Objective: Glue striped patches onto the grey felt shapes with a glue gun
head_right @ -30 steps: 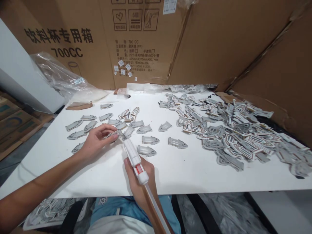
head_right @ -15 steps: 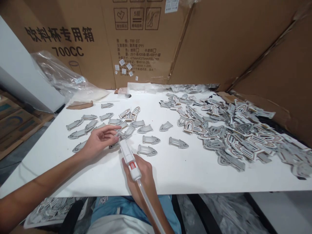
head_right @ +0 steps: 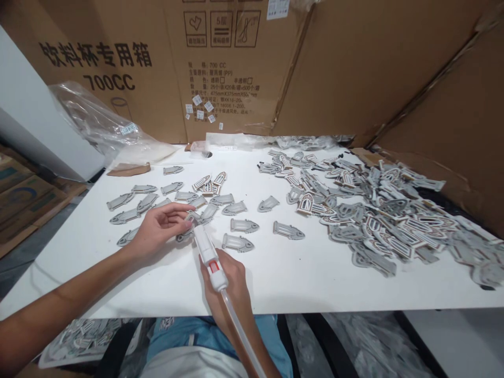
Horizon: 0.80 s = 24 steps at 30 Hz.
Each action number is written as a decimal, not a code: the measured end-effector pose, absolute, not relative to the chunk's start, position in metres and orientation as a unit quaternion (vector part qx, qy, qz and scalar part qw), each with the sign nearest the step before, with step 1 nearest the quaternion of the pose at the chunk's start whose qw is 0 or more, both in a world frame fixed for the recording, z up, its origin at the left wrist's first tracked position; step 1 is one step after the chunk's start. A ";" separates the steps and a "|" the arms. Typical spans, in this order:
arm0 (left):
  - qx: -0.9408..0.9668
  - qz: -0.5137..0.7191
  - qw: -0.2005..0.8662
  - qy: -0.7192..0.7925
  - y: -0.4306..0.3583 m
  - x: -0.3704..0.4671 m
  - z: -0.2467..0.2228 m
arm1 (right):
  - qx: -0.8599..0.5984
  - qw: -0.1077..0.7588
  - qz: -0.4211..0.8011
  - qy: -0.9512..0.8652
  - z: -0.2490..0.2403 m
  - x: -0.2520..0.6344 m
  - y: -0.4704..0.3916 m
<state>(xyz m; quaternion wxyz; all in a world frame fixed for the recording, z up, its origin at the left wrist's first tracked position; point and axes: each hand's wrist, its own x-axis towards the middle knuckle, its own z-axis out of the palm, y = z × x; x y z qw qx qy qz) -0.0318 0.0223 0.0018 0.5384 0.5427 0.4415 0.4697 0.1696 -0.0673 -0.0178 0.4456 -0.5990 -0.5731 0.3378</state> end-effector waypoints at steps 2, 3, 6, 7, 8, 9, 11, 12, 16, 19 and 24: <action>0.543 0.469 0.536 0.444 0.022 -0.031 0.003 | -0.594 0.425 0.349 -0.587 -0.017 0.172 -0.067; 0.544 0.469 0.534 0.446 0.021 -0.031 0.004 | -0.592 0.416 0.353 -0.594 -0.016 0.173 -0.067; 0.545 0.470 0.529 0.450 0.021 -0.031 0.005 | -0.595 0.396 0.356 -0.602 -0.013 0.177 -0.066; 0.545 0.470 0.529 0.450 0.021 -0.031 0.005 | -0.597 0.391 0.358 -0.601 -0.012 0.177 -0.066; 0.545 0.471 0.529 0.449 0.021 -0.031 0.005 | -0.600 0.389 0.359 -0.600 -0.012 0.177 -0.066; 0.545 0.471 0.529 0.448 0.021 -0.031 0.005 | -0.603 0.388 0.359 -0.598 -0.012 0.178 -0.066; 0.546 0.471 0.530 0.447 0.021 -0.031 0.005 | -0.605 0.386 0.356 -0.598 -0.013 0.178 -0.065; 0.547 0.470 0.530 0.447 0.021 -0.032 0.005 | -0.604 0.388 0.354 -0.599 -0.015 0.178 -0.065; 0.551 0.466 0.527 0.449 0.021 -0.032 0.005 | -0.582 0.412 0.343 -0.611 -0.022 0.179 -0.062; 0.551 0.467 0.526 0.449 0.021 -0.032 0.006 | -0.589 0.423 0.340 -0.599 -0.024 0.177 -0.062; 0.551 0.469 0.523 0.450 0.021 -0.031 0.006 | -0.617 0.417 0.349 -0.569 -0.020 0.173 -0.067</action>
